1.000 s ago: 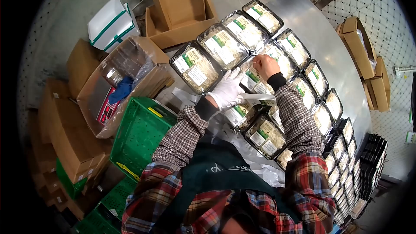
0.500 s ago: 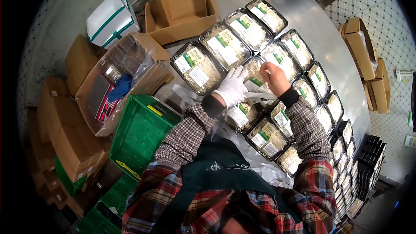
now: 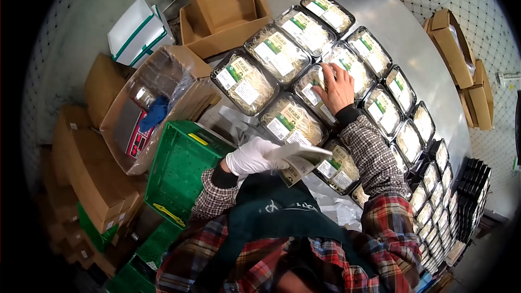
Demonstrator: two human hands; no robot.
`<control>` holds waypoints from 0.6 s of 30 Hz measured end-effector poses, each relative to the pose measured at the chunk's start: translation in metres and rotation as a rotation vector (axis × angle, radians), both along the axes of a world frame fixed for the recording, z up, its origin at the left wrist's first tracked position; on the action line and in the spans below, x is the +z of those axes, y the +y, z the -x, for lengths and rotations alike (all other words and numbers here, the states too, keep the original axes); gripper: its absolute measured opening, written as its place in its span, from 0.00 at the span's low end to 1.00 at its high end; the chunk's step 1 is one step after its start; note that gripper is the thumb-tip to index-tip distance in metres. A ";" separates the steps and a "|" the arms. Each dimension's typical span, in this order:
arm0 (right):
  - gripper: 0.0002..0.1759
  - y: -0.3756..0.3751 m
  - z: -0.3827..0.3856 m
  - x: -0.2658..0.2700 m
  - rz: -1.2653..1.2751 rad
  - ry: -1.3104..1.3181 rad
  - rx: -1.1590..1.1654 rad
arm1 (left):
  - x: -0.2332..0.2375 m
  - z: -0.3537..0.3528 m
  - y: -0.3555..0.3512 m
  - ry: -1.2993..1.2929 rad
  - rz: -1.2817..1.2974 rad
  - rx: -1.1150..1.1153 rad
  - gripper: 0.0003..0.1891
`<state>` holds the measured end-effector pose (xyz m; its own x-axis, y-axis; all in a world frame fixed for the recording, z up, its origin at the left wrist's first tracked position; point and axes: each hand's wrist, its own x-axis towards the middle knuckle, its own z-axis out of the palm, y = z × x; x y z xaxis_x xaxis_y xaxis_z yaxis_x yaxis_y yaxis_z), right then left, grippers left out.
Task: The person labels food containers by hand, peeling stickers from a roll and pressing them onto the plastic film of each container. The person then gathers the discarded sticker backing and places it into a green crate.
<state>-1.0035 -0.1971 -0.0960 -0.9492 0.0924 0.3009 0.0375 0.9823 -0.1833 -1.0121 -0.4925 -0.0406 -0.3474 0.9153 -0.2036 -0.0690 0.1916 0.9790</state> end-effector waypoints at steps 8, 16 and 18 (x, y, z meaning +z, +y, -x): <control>0.18 -0.044 -0.108 0.096 1.608 -0.131 0.136 | -0.008 -0.021 0.026 -0.312 0.104 0.079 0.13; 0.12 -0.060 -0.204 0.162 0.342 0.384 -0.077 | 0.044 -0.097 0.113 -0.061 -0.623 0.318 0.06; 0.12 -0.043 -0.222 0.174 0.109 0.425 -0.071 | 0.034 -0.120 0.134 -0.145 -0.632 0.353 0.07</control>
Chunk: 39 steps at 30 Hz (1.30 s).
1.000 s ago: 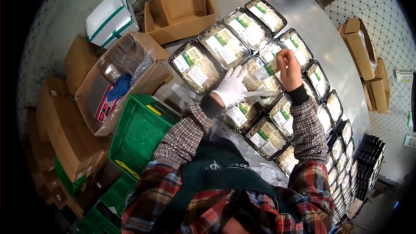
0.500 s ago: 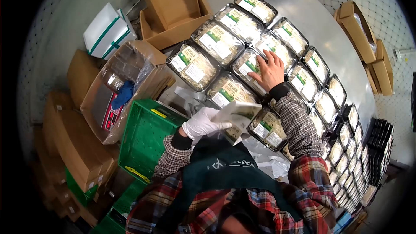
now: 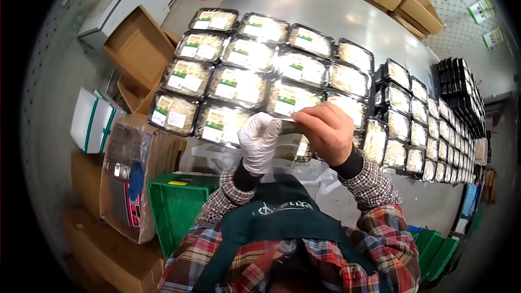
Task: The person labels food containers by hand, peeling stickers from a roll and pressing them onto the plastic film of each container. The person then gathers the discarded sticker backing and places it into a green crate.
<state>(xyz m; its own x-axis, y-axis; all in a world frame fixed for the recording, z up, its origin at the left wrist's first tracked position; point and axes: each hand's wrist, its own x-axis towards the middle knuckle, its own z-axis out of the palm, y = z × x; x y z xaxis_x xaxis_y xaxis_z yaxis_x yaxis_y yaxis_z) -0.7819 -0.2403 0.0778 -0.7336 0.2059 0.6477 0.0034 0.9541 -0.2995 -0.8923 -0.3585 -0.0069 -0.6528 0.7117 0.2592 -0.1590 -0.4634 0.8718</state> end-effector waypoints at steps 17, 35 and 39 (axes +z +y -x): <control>0.37 0.379 -0.042 -0.200 -0.084 -0.546 -0.695 | 0.006 -0.101 0.050 -0.284 0.552 -0.090 0.16; 0.16 0.064 -0.106 -0.070 -0.094 0.065 0.323 | -0.008 -0.135 0.027 -0.759 0.214 -0.010 0.21; 0.16 0.062 -0.131 -0.051 -0.028 0.112 0.495 | -0.019 -0.118 0.016 -0.802 0.246 0.154 0.21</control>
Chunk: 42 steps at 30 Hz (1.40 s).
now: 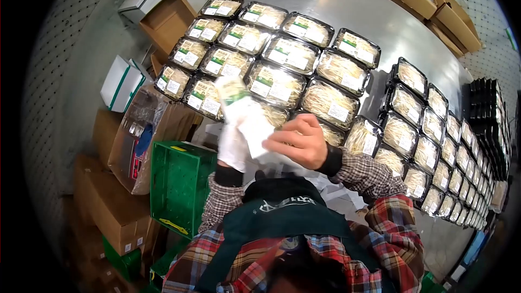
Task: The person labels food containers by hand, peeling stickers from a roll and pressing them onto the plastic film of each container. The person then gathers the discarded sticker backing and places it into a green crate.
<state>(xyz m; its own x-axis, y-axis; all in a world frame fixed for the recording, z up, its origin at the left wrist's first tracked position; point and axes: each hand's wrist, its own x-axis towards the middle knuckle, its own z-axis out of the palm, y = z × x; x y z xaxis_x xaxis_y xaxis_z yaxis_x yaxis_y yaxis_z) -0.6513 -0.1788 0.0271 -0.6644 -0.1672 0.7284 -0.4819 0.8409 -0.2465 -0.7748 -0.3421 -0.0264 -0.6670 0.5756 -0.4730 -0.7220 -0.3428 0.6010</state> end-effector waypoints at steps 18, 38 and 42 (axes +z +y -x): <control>0.41 0.190 0.025 -0.124 -0.214 -0.685 -0.982 | 0.026 -0.031 -0.005 0.328 0.170 -0.616 0.20; 0.03 0.032 -0.057 0.042 0.255 0.134 -0.694 | -0.021 -0.096 0.012 0.896 0.177 -0.490 0.16; 0.10 0.083 -0.013 -0.085 0.940 -0.195 -0.731 | -0.025 -0.076 -0.018 0.786 0.343 -0.246 0.10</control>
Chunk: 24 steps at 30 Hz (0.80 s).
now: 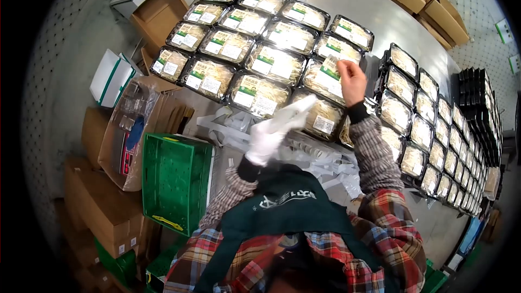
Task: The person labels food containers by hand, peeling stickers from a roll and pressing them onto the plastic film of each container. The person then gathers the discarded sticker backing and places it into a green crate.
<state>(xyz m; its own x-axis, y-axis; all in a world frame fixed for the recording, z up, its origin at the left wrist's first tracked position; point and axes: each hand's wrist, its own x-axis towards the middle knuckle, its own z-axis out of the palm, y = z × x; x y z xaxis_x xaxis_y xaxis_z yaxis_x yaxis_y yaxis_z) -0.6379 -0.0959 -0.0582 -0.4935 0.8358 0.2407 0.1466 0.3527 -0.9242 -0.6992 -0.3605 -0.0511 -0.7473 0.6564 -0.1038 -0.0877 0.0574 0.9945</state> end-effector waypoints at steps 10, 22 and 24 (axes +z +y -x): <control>0.45 -0.011 -0.003 -0.040 -0.896 -0.863 0.029 | 0.038 0.031 -0.098 -0.335 -0.324 0.391 0.22; 0.25 -0.215 -0.020 0.079 -0.051 0.024 0.584 | 0.058 0.011 -0.113 0.899 -0.097 0.497 0.49; 0.26 -0.227 -0.029 0.092 -0.288 0.097 0.606 | 0.067 -0.001 -0.117 1.056 0.099 0.231 0.50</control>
